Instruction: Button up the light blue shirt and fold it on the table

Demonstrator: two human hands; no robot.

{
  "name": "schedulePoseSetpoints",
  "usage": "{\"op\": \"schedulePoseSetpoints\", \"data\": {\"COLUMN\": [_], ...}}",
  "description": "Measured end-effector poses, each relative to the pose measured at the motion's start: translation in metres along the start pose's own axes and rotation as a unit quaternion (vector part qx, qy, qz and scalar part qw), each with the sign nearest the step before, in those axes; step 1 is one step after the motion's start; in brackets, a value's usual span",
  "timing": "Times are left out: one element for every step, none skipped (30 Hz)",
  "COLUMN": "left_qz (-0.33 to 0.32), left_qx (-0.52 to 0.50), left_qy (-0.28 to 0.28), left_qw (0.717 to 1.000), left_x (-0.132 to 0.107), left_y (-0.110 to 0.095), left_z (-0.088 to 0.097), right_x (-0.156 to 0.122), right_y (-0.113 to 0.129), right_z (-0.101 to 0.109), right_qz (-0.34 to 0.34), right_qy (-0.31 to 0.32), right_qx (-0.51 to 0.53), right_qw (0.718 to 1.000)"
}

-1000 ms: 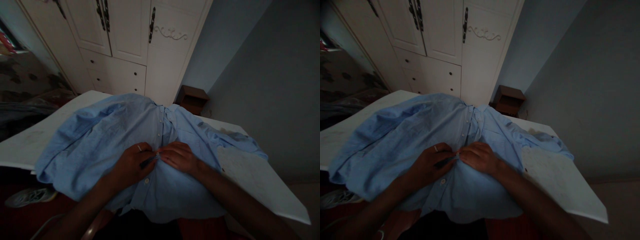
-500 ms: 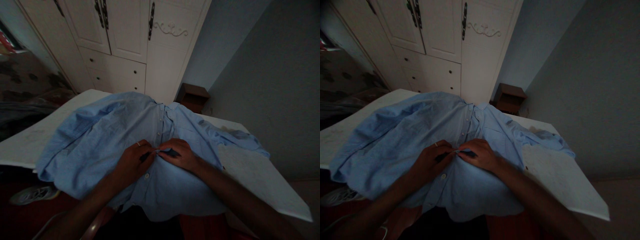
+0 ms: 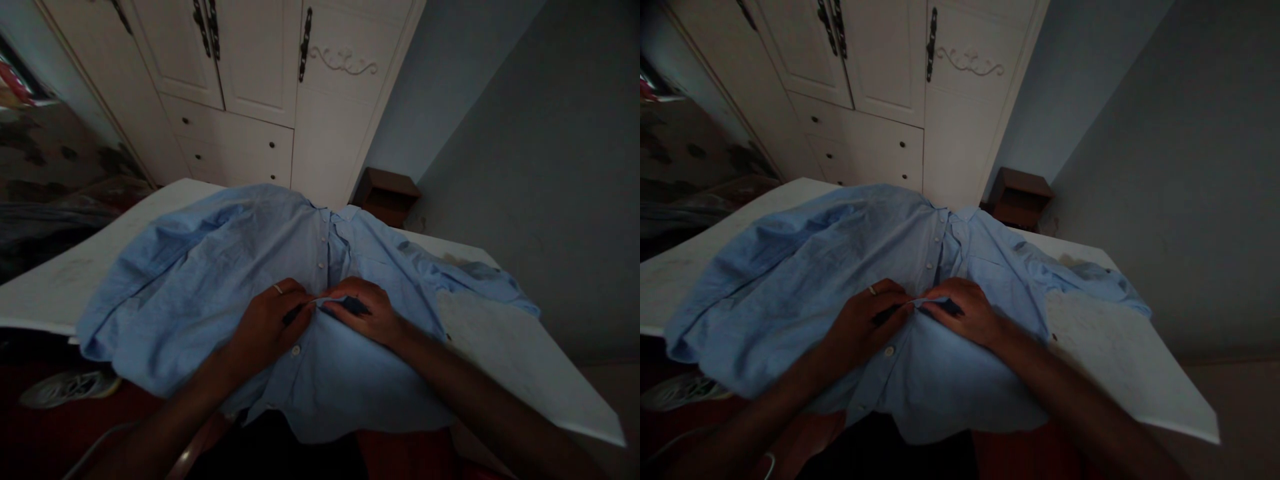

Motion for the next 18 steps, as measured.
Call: {"op": "schedulePoseSetpoints", "data": {"left_qz": [-0.001, -0.001, -0.001, -0.002, -0.003, -0.003, -0.003, -0.002, -0.001, 0.001, 0.003, 0.005, 0.006, 0.008, 0.008, 0.007, 0.004, 0.001], "left_qx": [0.003, 0.007, 0.01, 0.011, 0.011, 0.009, 0.005, 0.001, -0.003, -0.004, -0.006, -0.006, -0.004, -0.001, 0.004, 0.008, 0.014, 0.019], "left_qy": [0.004, 0.007, 0.01, 0.012, 0.011, 0.008, 0.005, 0.001, -0.003, -0.004, -0.004, -0.004, -0.004, -0.003, -0.001, 0.001, 0.004, 0.008], "left_qw": [1.0, 1.0, 1.0, 1.0, 1.0, 1.0, 1.0, 1.0, 1.0, 1.0, 1.0, 1.0, 1.0, 1.0, 1.0, 1.0, 1.0, 1.0], "left_x": [0.0, 0.0001, 0.0001, 0.0, -0.0001, -0.0003, -0.0004, -0.0005, -0.0005, -0.0005, -0.0005, -0.0005, -0.0004, -0.0004, -0.0005, -0.0006, -0.0007, -0.001], "left_y": [0.0005, 0.0012, 0.0018, 0.0023, 0.0026, 0.0029, 0.0031, 0.0032, 0.0034, 0.0038, 0.0043, 0.0048, 0.0053, 0.0059, 0.0063, 0.0065, 0.0066, 0.0066], "left_z": [-0.0007, -0.0016, -0.0024, -0.003, -0.0033, -0.0032, -0.0031, -0.0029, -0.0028, -0.0029, -0.0031, -0.0033, -0.0036, -0.0039, -0.0044, -0.005, -0.0059, -0.0071], "right_x": [0.0002, 0.0004, 0.0005, 0.0006, 0.0007, 0.0008, 0.0009, 0.0011, 0.0013, 0.0016, 0.0017, 0.0019, 0.0019, 0.0018, 0.0016, 0.0014, 0.0011, 0.0009], "right_y": [0.0002, -0.0002, -0.0008, -0.0016, -0.0024, -0.0031, -0.0038, -0.0044, -0.0047, -0.0046, -0.0042, -0.0035, -0.0029, -0.0021, -0.0011, 0.0003, 0.0022, 0.0047], "right_z": [0.0, -0.0001, -0.0004, -0.0009, -0.0013, -0.002, -0.0025, -0.003, -0.0037, -0.004, -0.0043, -0.0045, -0.0047, -0.0046, -0.004, -0.0033, -0.0026, -0.0014], "right_qz": [-0.001, -0.003, -0.007, -0.01, -0.013, -0.015, -0.018, -0.021, -0.023, -0.023, -0.02, -0.016, -0.011, -0.004, 0.006, 0.019, 0.035, 0.055], "right_qy": [-0.002, -0.003, -0.004, -0.005, -0.006, -0.006, -0.007, -0.007, -0.006, -0.006, -0.006, -0.004, -0.001, 0.002, 0.005, 0.011, 0.018, 0.024], "right_qx": [-0.003, -0.005, -0.005, -0.004, -0.001, 0.002, 0.006, 0.009, 0.01, 0.011, 0.013, 0.013, 0.011, 0.01, 0.008, 0.005, 0.001, -0.003], "right_qw": [1.0, 1.0, 1.0, 1.0, 1.0, 1.0, 1.0, 1.0, 1.0, 1.0, 1.0, 1.0, 1.0, 1.0, 1.0, 1.0, 0.999, 0.998]}}
Point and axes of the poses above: each hand's wrist, its own x-axis towards the middle knuckle, its own z-axis out of the back of the hand, y = z × x, the point moved 8 cm from there along x, towards the middle knuckle, and after that the axes turned 3 degrees about -x, right-handed, at the moved point
